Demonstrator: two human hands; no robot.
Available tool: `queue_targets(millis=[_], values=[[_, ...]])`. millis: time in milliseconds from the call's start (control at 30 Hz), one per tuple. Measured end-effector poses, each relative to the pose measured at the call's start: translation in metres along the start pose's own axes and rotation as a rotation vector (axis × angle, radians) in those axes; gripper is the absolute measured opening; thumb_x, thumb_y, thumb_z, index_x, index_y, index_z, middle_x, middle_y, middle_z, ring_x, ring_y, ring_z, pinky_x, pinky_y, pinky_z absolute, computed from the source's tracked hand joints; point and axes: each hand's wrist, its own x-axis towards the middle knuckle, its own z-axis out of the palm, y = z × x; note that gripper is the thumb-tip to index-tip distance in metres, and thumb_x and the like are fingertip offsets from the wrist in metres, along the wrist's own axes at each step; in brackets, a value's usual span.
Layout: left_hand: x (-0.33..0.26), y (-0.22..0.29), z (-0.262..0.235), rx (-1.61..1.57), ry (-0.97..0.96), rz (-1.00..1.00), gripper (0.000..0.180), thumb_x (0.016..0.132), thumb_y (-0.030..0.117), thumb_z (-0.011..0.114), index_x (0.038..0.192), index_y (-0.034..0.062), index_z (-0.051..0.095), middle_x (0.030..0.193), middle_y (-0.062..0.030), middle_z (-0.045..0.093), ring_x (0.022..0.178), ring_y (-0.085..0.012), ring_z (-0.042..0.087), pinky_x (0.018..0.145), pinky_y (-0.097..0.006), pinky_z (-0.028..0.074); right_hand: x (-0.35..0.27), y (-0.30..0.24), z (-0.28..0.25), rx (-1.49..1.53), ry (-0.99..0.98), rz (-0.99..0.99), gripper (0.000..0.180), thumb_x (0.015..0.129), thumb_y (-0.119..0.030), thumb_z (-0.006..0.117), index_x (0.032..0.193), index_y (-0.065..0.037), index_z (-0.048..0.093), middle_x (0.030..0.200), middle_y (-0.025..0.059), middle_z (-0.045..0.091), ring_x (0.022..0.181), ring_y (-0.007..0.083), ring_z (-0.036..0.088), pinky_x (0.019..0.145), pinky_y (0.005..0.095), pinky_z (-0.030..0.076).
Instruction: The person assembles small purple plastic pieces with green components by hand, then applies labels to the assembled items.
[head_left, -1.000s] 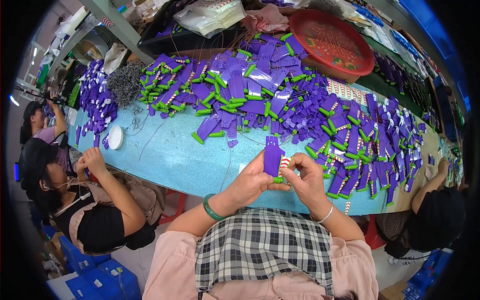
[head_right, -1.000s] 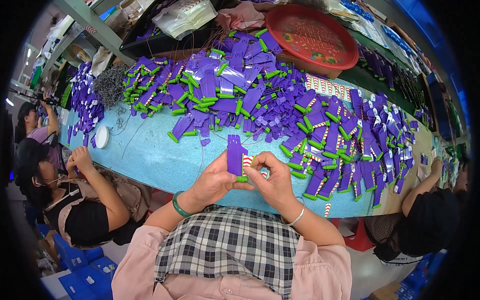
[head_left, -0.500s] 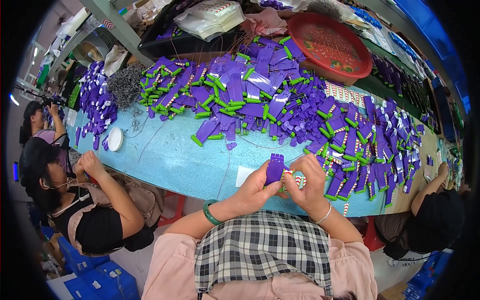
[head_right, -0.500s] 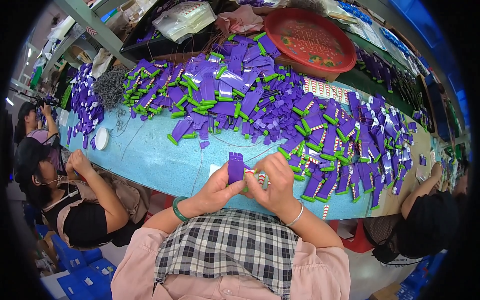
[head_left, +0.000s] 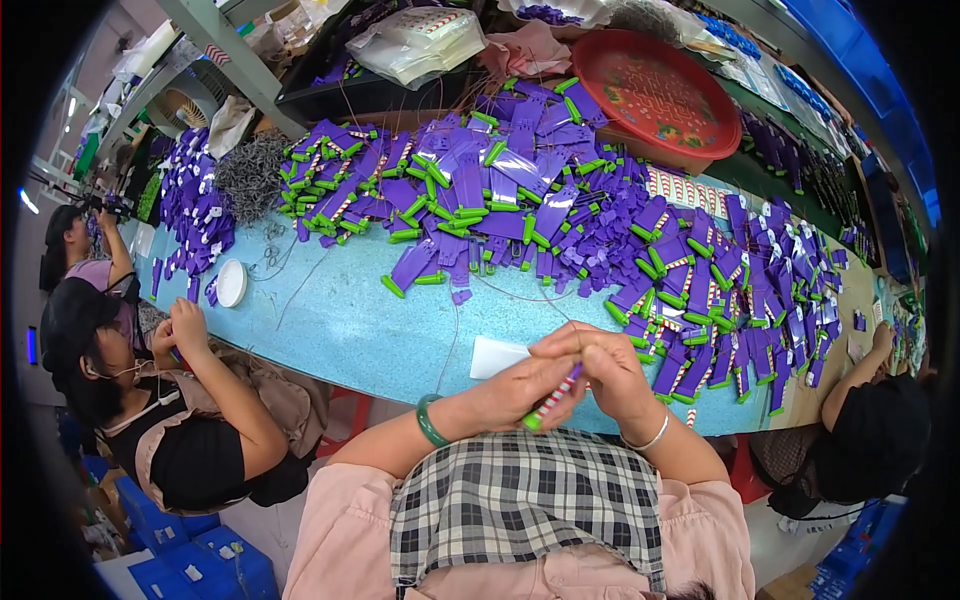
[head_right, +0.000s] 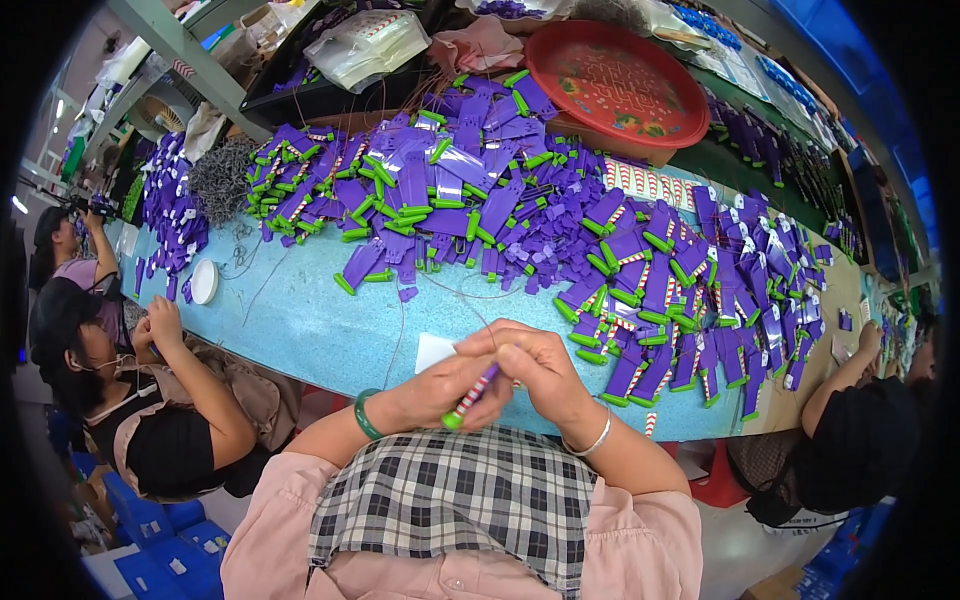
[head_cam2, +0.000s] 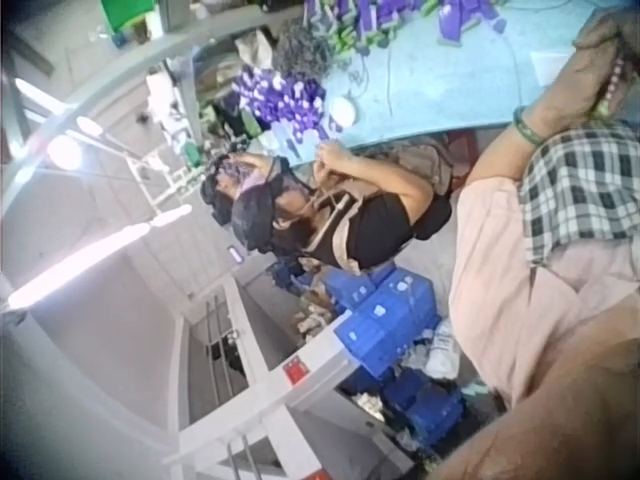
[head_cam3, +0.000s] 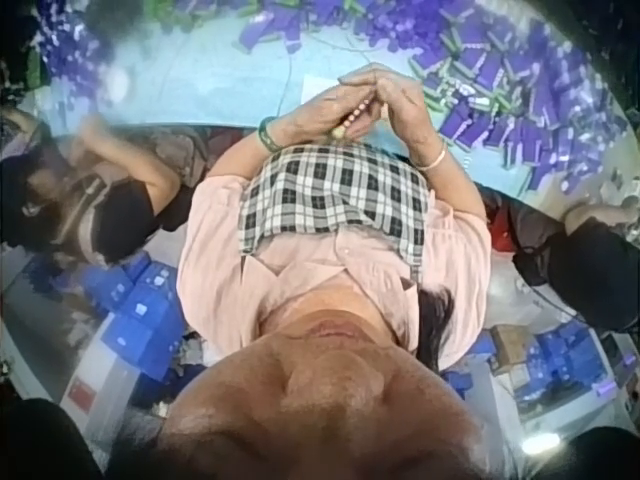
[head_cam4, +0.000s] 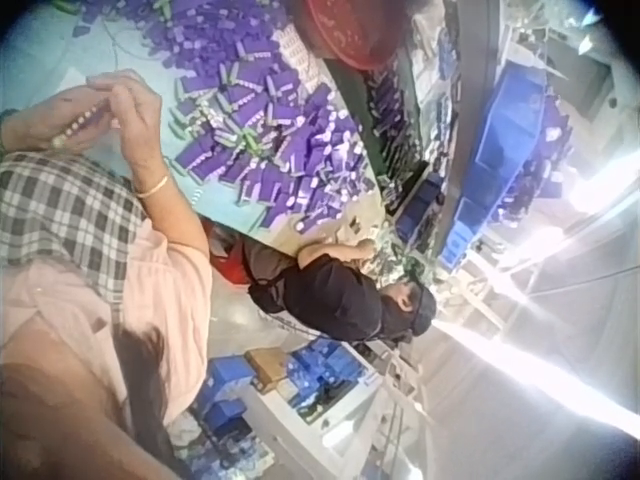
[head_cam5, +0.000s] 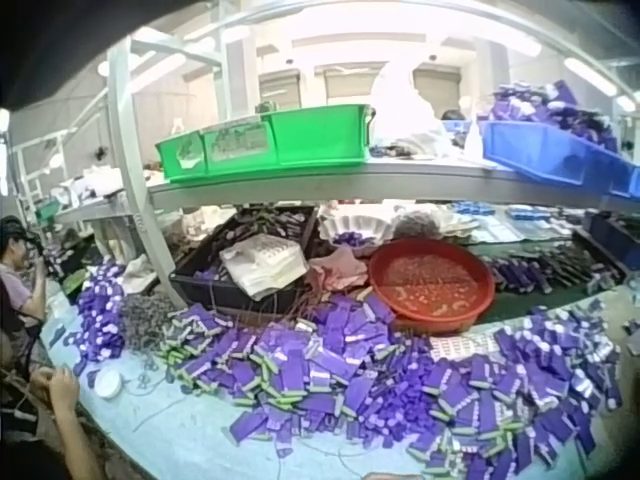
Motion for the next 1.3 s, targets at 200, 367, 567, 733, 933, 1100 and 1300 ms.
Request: queue_targets(millis=[200,367,567,733,933,1100,1300], values=[[-0.008,0.047,0.001,1.671,0.369,0.944,0.018,0.073,0.006,0.068,0.081,0.0049,0.051,0.095,-0.012,0.062,0.084,-0.027,0.064,0.066,-0.032,0.053,0.006,-0.012,-0.007,0.286,0.166,-0.035,0.033,0.089,-0.018,0.052,0.115,0.001,0.058,0.108,0.0095,0.061,0.102,0.018,0.056,0.091,0.0306,0.043],[-0.009,0.04,-0.003,2.026,0.246,1.192,0.016,0.067,0.007,0.066,0.076,0.0071,0.052,0.097,-0.0106,0.057,0.096,-0.0262,0.058,0.07,-0.034,0.057,0.011,-0.023,0.0,0.258,0.103,0.081,0.009,0.086,-0.007,0.06,0.091,0.0,0.062,0.089,0.0013,0.061,0.083,0.0069,0.055,0.075,0.0238,0.045],[-0.011,0.03,-0.001,1.94,0.118,1.256,0.017,0.063,-0.002,0.066,0.078,0.0027,0.059,0.093,-0.0098,0.055,0.089,-0.0272,0.061,0.064,-0.03,0.057,0.012,-0.021,-0.003,0.22,0.089,0.128,0.017,0.085,-0.007,0.062,0.069,-0.006,0.057,0.066,-0.0063,0.051,0.061,0.0009,0.046,0.054,0.0196,0.036],[-0.015,0.029,-0.002,1.985,0.084,1.287,0.018,0.066,0.002,0.064,0.084,0.0003,0.062,0.089,-0.0109,0.058,0.09,-0.0258,0.062,0.069,-0.032,0.058,0.005,-0.016,0.005,0.217,0.051,0.289,0.026,0.088,-0.014,0.061,0.063,-0.006,0.058,0.065,-0.0054,0.053,0.059,0.0011,0.045,0.052,0.0205,0.037],[-0.016,0.017,-0.011,1.884,0.191,1.105,0.021,0.066,-0.005,0.066,0.086,-0.0009,0.061,0.087,-0.0117,0.059,0.086,-0.0281,0.063,0.066,-0.033,0.057,-0.028,0.008,-0.007,0.361,-0.201,0.399,0.035,0.093,-0.026,0.053,0.069,-0.002,0.062,0.069,0.0032,0.06,0.064,0.0103,0.053,0.061,0.0242,0.042],[0.008,0.01,-0.018,1.375,0.557,0.917,0.022,0.066,-0.013,0.067,0.081,0.0015,0.06,0.079,-0.0103,0.06,0.073,-0.0242,0.062,0.061,-0.031,0.051,-0.023,0.011,-0.008,-0.178,0.27,-0.095,0.013,0.088,-0.012,0.058,0.087,0.001,0.058,0.092,0.008,0.061,0.081,0.0149,0.058,0.07,0.0287,0.047],[0.036,0.038,-0.048,1.493,0.5,0.514,0.012,0.075,0.001,0.068,0.084,0.001,0.06,0.077,-0.0113,0.055,0.068,-0.0254,0.058,0.059,-0.032,0.047,-0.015,0.023,-0.025,0.248,0.507,0.084,0.019,0.082,0.005,0.058,0.101,0.003,0.056,0.094,0.0064,0.06,0.089,0.013,0.06,0.07,0.027,0.053]])
